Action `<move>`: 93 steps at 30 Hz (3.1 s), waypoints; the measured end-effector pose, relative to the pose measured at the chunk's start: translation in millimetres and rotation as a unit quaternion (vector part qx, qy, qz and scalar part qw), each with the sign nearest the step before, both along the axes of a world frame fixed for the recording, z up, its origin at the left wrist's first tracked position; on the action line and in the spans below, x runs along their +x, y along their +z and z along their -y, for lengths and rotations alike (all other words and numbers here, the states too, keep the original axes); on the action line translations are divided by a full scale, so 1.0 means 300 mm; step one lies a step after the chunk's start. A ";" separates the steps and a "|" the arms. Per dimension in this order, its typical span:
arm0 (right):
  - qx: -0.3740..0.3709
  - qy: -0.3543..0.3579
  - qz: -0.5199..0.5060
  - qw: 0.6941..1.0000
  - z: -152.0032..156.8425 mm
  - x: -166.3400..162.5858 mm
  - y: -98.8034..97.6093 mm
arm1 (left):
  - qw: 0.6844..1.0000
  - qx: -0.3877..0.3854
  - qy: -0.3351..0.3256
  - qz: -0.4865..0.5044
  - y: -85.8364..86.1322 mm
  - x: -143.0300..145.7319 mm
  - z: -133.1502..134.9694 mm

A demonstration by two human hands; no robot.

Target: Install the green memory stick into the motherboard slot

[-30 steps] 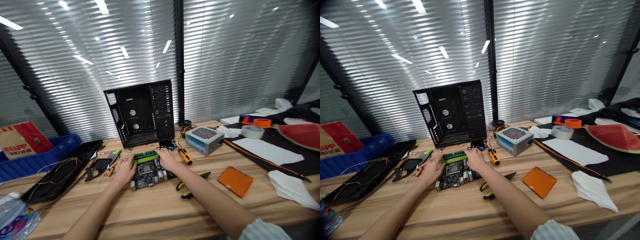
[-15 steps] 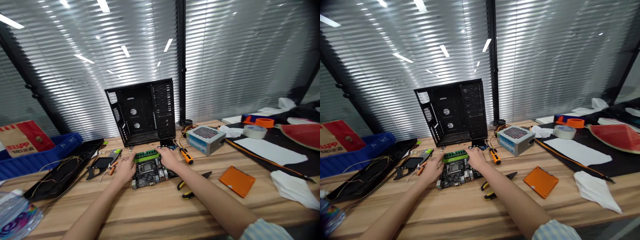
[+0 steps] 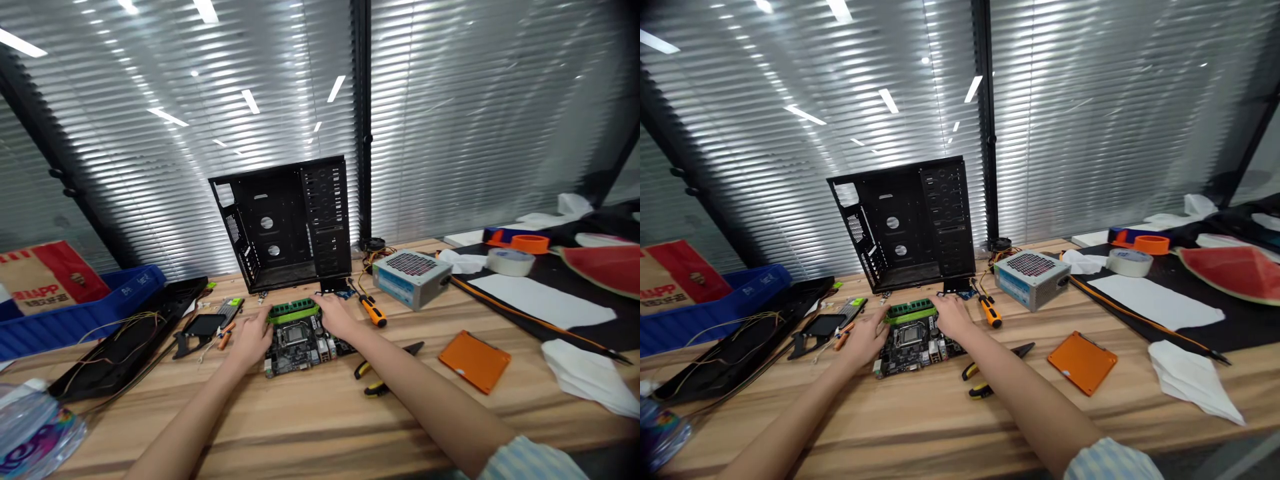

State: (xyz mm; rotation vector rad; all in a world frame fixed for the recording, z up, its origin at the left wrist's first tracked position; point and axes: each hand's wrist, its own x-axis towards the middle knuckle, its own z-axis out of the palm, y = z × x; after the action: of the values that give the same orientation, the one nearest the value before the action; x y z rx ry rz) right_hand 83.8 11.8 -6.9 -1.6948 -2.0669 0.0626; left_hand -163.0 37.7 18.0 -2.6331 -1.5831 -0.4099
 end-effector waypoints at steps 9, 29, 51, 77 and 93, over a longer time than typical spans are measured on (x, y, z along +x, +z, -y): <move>-0.017 -0.007 0.007 1.000 0.012 -0.003 0.016 | 1.000 -0.006 -0.007 -0.003 -0.005 -0.003 -0.008; -0.033 -0.018 0.016 0.999 0.024 -0.008 0.036 | 1.000 0.012 -0.008 0.020 -0.014 -0.010 -0.013; -0.025 -0.017 0.003 1.000 0.029 -0.015 0.035 | 1.000 0.010 -0.012 -0.004 0.009 -0.001 -0.004; -0.036 -0.010 0.017 0.999 0.024 -0.019 0.033 | 1.000 -0.028 0.009 0.002 -0.033 0.005 -0.025; -0.018 -0.012 -0.040 0.999 0.016 -0.007 0.023 | 0.997 -0.026 -0.037 0.063 -0.040 -0.015 -0.037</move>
State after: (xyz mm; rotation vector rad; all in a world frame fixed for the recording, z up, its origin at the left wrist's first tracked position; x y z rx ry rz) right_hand 81.6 7.1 0.1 -1.7091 -1.9989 0.1591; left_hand -167.5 48.8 5.9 -2.7617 -1.5544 -0.5576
